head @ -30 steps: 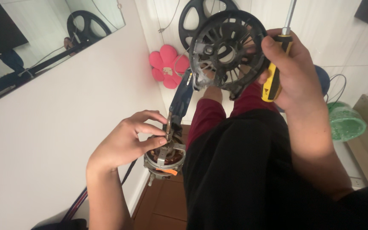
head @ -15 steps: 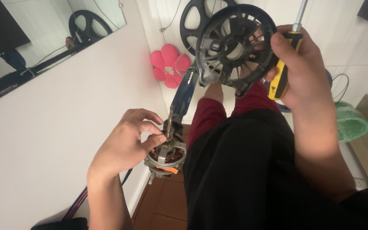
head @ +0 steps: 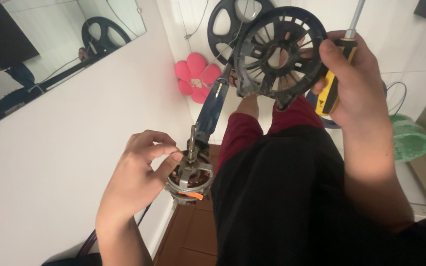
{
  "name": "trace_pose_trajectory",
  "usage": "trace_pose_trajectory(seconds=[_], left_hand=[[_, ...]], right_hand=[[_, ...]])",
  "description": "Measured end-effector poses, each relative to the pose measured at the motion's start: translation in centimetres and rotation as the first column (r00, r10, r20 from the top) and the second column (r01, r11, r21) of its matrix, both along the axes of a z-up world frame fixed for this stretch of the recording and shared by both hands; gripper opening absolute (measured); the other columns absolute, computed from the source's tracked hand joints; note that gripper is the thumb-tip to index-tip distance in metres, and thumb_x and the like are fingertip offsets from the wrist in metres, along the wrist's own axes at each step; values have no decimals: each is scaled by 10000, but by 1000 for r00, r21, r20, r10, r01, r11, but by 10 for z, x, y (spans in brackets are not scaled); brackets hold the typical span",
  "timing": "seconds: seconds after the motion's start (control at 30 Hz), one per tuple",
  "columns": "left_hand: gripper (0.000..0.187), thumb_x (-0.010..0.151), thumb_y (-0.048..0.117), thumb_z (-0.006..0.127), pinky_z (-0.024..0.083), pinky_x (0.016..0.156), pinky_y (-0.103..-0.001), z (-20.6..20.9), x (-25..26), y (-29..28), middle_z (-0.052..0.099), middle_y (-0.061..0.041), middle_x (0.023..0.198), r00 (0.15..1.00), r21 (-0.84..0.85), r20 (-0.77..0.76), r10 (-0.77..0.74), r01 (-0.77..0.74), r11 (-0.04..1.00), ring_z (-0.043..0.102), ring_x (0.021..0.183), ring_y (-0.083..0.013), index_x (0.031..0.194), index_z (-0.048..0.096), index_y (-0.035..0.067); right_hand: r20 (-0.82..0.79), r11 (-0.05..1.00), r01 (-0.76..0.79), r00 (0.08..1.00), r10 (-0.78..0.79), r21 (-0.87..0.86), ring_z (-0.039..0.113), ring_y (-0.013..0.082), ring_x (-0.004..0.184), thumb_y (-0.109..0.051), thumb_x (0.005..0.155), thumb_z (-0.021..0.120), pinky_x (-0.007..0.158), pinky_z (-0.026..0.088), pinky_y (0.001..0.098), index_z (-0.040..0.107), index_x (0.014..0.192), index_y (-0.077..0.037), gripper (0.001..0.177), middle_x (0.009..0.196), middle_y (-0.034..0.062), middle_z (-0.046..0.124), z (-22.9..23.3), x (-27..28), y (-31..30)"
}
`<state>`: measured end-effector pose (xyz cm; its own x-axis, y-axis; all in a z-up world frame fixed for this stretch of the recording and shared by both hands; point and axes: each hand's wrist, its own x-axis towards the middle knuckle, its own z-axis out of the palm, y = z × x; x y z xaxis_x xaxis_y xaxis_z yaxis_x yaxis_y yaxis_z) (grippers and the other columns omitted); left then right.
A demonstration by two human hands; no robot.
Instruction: The person disassembles an electric fan by removing the fan blade and motor housing using a screwdriver. They then reattach the motor housing and continue to work on the fan components.
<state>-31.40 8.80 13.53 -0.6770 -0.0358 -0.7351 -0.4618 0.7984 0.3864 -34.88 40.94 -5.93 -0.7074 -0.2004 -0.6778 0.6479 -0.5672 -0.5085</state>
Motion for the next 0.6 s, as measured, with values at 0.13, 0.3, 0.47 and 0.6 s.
trace_pose_trajectory(seconds=[0.13, 0.3, 0.47, 0.6], left_hand=[[110, 805, 114, 812, 515, 839, -369, 2, 0, 9, 740, -32, 983, 1000, -59, -17, -2, 1, 998, 639, 1014, -264, 908, 788, 82], [82, 906, 87, 732, 507, 867, -337, 9, 9, 8, 720, -52, 999, 996, -2, -78, 51, -52, 999, 642, 981, -240, 974, 717, 43], [95, 982, 72, 650, 486, 889, -303, 14, 22, -1, 685, -69, 997, 932, 230, 35, 362, -360, 904, 624, 940, -184, 999, 693, -12], [164, 1020, 67, 620, 464, 949, -305, 10, 34, -5, 674, -96, 1036, 777, 379, 153, 610, -616, 690, 602, 993, -180, 970, 690, -72]], right_hand=[[18, 1000, 5, 1000, -5, 4, 680, 130, 754, -153, 1109, 703, 630, 534, 225, 572, 1266, -43, 232, 1067, 143, 728, 0, 0, 3], [26, 999, 19, 999, -18, -49, 677, 131, 734, -153, 1086, 708, 615, 524, 226, 569, 1256, -57, 240, 1078, 151, 731, -3, 0, 8], [35, 994, 23, 999, -20, -105, 668, 119, 710, -155, 1104, 719, 628, 516, 220, 562, 1239, -33, 240, 1021, 154, 725, -4, -1, 12], [41, 994, 25, 999, -21, -107, 655, 123, 716, -158, 1085, 730, 620, 519, 224, 556, 1258, -17, 283, 1005, 158, 724, -5, 6, 19]])
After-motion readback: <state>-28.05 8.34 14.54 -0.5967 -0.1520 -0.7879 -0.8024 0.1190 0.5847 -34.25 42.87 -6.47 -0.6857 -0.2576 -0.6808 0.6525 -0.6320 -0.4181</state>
